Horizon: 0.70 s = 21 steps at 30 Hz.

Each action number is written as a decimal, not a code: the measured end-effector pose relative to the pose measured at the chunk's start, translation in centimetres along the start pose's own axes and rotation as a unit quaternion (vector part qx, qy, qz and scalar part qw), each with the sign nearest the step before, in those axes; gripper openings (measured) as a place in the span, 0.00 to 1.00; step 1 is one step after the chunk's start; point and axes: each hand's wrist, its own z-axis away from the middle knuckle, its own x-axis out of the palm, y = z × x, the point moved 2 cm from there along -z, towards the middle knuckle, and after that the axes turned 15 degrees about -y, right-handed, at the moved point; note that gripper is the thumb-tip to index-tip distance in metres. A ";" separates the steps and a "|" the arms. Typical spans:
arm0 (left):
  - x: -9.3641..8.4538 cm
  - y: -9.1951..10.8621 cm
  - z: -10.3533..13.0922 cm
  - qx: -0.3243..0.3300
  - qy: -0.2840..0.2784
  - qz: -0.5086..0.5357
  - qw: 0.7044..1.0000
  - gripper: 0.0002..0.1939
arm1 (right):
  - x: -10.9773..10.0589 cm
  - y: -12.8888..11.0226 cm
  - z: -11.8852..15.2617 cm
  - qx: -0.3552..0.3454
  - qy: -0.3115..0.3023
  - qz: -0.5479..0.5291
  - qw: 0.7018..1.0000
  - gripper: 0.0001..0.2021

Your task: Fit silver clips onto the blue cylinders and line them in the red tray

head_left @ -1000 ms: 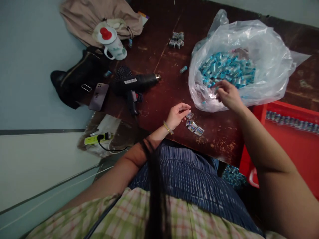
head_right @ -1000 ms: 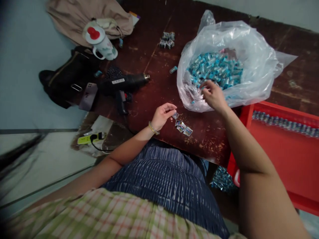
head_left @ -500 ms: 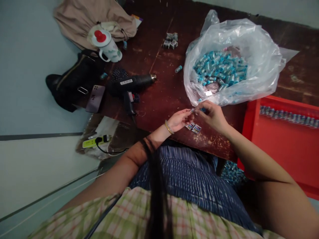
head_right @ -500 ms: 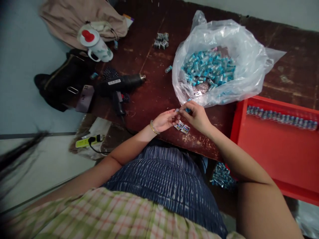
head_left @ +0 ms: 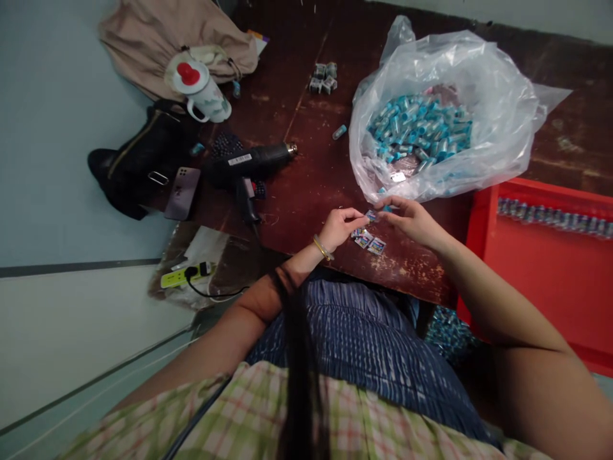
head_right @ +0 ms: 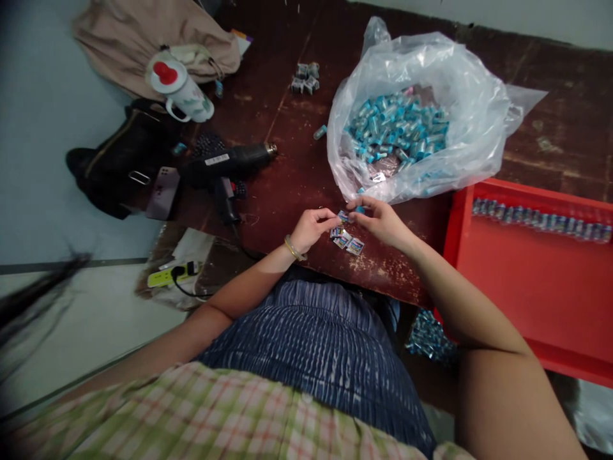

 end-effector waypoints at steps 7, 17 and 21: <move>0.2 -0.2 0.0 -0.036 0.001 0.083 0.996 0.11 | -1.2 -0.6 0.4 -0.084 0.043 -0.081 0.992 0.26; 1.0 0.1 0.2 -0.028 -0.055 0.078 0.995 0.08 | 0.8 -0.8 1.0 -0.093 0.090 -0.010 0.992 0.22; 1.9 0.3 0.7 -0.038 -0.115 0.147 0.982 0.12 | 2.2 0.5 2.3 -0.090 0.124 0.042 0.987 0.16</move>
